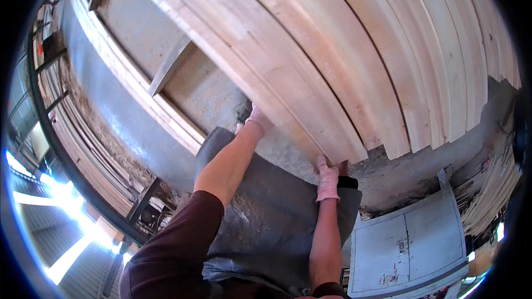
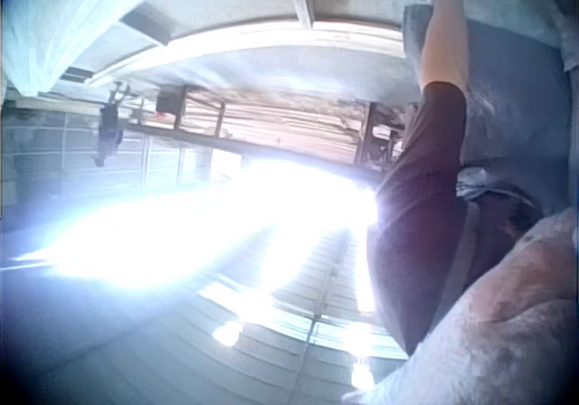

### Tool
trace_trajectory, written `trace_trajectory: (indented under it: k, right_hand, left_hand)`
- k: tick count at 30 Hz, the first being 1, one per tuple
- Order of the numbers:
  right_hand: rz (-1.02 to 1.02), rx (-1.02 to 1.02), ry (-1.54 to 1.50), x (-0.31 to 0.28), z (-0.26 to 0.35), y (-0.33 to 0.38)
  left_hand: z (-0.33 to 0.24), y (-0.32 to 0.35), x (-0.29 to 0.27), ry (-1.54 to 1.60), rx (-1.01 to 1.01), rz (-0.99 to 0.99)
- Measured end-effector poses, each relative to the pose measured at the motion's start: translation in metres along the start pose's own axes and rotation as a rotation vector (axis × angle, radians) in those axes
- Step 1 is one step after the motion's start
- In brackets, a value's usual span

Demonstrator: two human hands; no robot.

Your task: The person picks up long wooden planks from a stack and places them onto a metal rack. They then use a handheld scraper tool to scrape the surface of the stacked planks repeatedly.

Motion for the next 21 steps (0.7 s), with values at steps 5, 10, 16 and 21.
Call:
trace_trajectory:
  k: [5,10,16,21]
  right_hand:
    - [-0.141,-0.185,0.098,-0.023,-0.052,-0.031]
    - [-0.099,-0.162,0.060,-0.005,-0.014,-0.008]
    - [-0.091,0.069,-0.313,0.006,-0.020,0.008]
    - [-0.016,0.178,-0.386,0.016,0.005,0.027]
  left_hand:
    - [-0.012,-0.028,0.038,1.326,-0.386,-0.091]
    - [-0.016,-0.030,0.048,1.377,-0.396,-0.085]
    - [-0.029,-0.019,0.047,1.375,-0.387,-0.046]
    - [-0.027,-0.005,0.037,1.353,-0.365,-0.034]
Point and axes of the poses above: each hand's wrist, its own y-axis away from the middle knuckle, its own x-axis out of the palm, z = x × y, the point moved 7 cm from there along -y, towards the middle knuckle, and after that the axes turned 4 degrees about y, right-handed, at the moved point
